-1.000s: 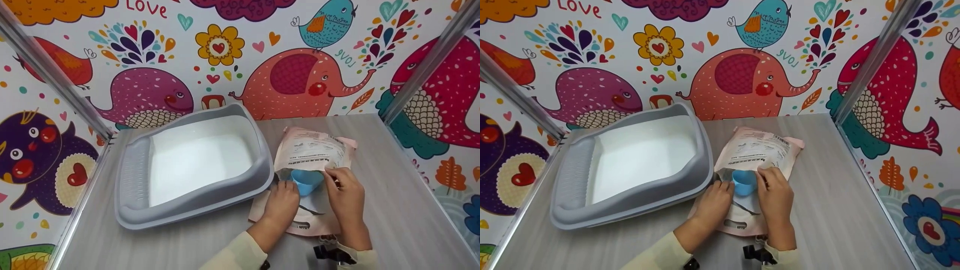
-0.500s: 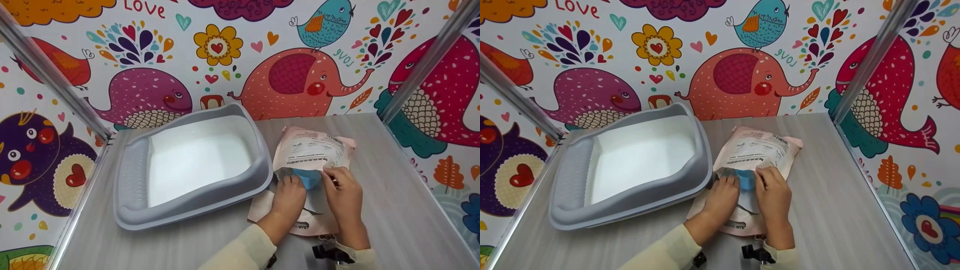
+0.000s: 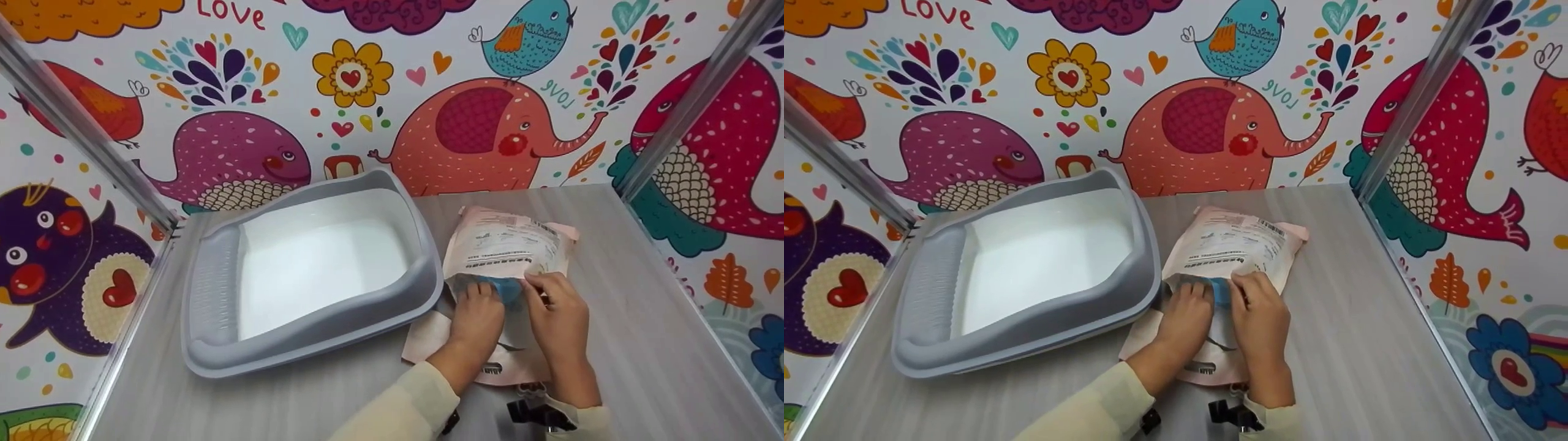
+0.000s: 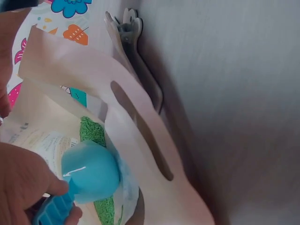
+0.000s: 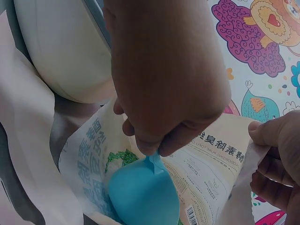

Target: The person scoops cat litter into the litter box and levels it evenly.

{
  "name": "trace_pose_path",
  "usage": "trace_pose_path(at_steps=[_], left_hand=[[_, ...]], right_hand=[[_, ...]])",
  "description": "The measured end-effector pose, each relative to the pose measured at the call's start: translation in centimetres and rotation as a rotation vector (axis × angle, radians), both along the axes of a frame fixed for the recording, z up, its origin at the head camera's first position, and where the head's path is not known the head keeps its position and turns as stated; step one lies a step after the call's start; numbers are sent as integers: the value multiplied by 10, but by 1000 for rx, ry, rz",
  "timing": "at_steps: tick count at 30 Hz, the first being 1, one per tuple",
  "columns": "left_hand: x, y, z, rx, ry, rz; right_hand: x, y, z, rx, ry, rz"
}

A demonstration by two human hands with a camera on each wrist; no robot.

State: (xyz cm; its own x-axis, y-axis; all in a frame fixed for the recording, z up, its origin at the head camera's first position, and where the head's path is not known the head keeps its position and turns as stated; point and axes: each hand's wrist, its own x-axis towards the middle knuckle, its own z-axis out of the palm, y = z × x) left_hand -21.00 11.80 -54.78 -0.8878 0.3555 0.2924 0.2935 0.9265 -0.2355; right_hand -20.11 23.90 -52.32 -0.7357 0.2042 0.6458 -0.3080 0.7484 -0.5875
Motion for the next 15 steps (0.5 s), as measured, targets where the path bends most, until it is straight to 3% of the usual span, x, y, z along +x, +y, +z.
trace_pose_path(at_steps=[9,15], left_hand=[[-6,8,-1,16,-52,19],[-8,10,-5,50,7,22]], right_hand=[[-1,1,-1,9,29,17],[-1,1,0,20,28,21]])
